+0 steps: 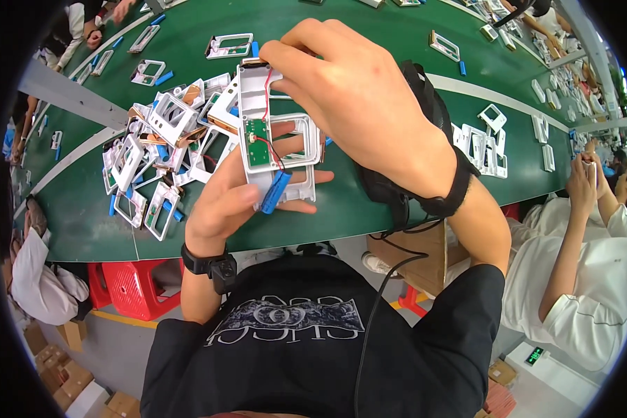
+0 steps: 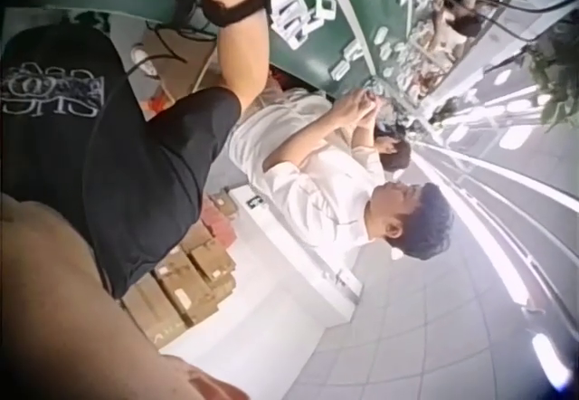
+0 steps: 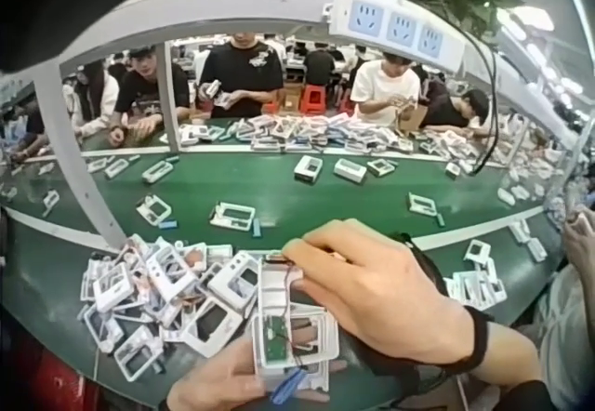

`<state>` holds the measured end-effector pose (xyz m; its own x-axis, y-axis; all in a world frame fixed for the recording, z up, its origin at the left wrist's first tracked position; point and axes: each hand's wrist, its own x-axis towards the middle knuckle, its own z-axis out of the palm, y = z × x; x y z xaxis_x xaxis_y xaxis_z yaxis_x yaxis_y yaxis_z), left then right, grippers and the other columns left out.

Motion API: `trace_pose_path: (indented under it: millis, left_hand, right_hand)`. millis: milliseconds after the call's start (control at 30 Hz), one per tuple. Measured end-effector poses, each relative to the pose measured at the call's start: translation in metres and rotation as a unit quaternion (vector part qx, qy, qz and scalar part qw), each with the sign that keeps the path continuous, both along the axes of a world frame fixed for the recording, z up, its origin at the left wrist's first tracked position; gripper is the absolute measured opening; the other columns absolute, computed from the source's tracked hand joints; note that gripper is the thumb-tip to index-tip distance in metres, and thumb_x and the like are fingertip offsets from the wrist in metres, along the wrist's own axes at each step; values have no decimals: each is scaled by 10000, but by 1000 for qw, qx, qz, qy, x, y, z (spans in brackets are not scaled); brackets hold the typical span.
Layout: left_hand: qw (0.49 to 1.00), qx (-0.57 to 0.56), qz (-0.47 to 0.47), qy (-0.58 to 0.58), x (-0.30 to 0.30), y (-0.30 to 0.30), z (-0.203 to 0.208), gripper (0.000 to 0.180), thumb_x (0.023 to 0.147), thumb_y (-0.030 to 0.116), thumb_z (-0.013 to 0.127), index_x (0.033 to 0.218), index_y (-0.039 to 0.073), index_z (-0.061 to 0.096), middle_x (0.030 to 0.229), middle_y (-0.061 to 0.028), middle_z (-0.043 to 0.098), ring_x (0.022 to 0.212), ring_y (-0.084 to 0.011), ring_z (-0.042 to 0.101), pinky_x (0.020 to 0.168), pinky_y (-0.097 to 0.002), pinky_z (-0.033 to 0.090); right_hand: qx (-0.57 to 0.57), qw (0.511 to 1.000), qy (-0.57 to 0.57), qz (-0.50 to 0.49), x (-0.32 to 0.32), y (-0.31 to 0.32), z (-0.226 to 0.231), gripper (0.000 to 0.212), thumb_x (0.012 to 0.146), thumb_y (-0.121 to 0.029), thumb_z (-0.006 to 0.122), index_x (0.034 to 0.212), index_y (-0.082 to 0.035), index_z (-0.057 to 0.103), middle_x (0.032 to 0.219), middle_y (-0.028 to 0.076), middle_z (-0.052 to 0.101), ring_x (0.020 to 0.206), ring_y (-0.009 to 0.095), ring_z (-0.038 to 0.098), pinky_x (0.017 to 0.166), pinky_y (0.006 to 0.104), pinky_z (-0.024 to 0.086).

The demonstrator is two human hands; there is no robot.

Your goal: The person picks up a white plastic frame and a circuit board from a pile, fits the board into the frame, and presses them together by hand. They then pick up a white plastic cover, snap it onto the assembly, and place the unit on the table.

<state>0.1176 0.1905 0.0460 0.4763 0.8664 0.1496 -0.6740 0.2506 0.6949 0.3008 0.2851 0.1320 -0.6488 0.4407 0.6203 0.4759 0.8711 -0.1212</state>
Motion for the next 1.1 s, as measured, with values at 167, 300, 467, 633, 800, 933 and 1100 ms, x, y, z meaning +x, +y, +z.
trace_pose_path:
  millis: [167, 300, 467, 633, 800, 933, 1100]
  left_hand:
    - [992, -5, 7, 123, 9, -13, 5, 479, 1036, 80, 481, 1481, 21, 317, 1411, -199, 501, 1235, -344, 593, 904, -440, 598]
    - [994, -17, -11, 111, 11, -14, -1, 444, 1041, 72, 465, 1461, 13, 333, 1358, -173, 542, 1240, -342, 591, 896, -436, 605]
    - [992, -25, 35, 121, 13, -12, -11, 370, 1043, 85, 481, 1399, 12, 414, 1292, -147, 585, 1167, -253, 616, 923, -360, 561]
    - [958, 33, 110, 262, 11, -9, -13, 319, 1044, 105, 501, 1351, 22, 476, 1208, -91, 604, 1013, -132, 598, 905, -269, 495]
    - [969, -13, 59, 240, 2, -2, -19, 325, 1040, 134, 530, 1342, 28, 479, 1109, -33, 588, 907, -76, 546, 841, -237, 481]
    - [970, -20, 79, 228, 9, -4, -19, 363, 1039, 172, 552, 1356, 24, 454, 1074, -25, 576, 872, -65, 527, 792, -236, 487]
    - [962, 31, 133, 238, 18, -5, -14, 404, 1054, 235, 531, 1355, -20, 445, 788, -3, 491, 636, -78, 395, 577, -241, 323]
  right_hand:
    - [102, 994, -25, -6, -1, -10, 0, 390, 740, -2, 761, 1119, -51, 681, 1002, 75, 647, 832, 267, 635, 707, 365, 520]
    - [135, 990, -31, -10, 2, -16, -3, 389, 730, -3, 769, 1106, -48, 678, 990, 70, 642, 847, 262, 627, 705, 368, 511]
    - [153, 987, -35, -33, 11, -15, -10, 388, 727, -18, 781, 1099, -50, 677, 1004, 78, 646, 854, 265, 628, 715, 368, 516]
    - [131, 989, -32, -65, 16, -12, -21, 387, 723, -18, 792, 1090, -42, 672, 1043, 91, 657, 879, 276, 637, 746, 369, 525]
    - [112, 991, -19, -75, 17, -10, -25, 392, 727, -8, 790, 1097, -26, 663, 1064, 100, 673, 911, 288, 644, 766, 371, 530]
    - [90, 993, -8, -78, 19, -9, -28, 396, 737, 0, 785, 1112, -21, 661, 1044, 100, 686, 915, 286, 645, 766, 369, 530]
    - [64, 994, -16, -86, 24, -9, -22, 392, 748, 8, 778, 1122, -22, 662, 1012, 95, 697, 911, 275, 646, 762, 362, 527]
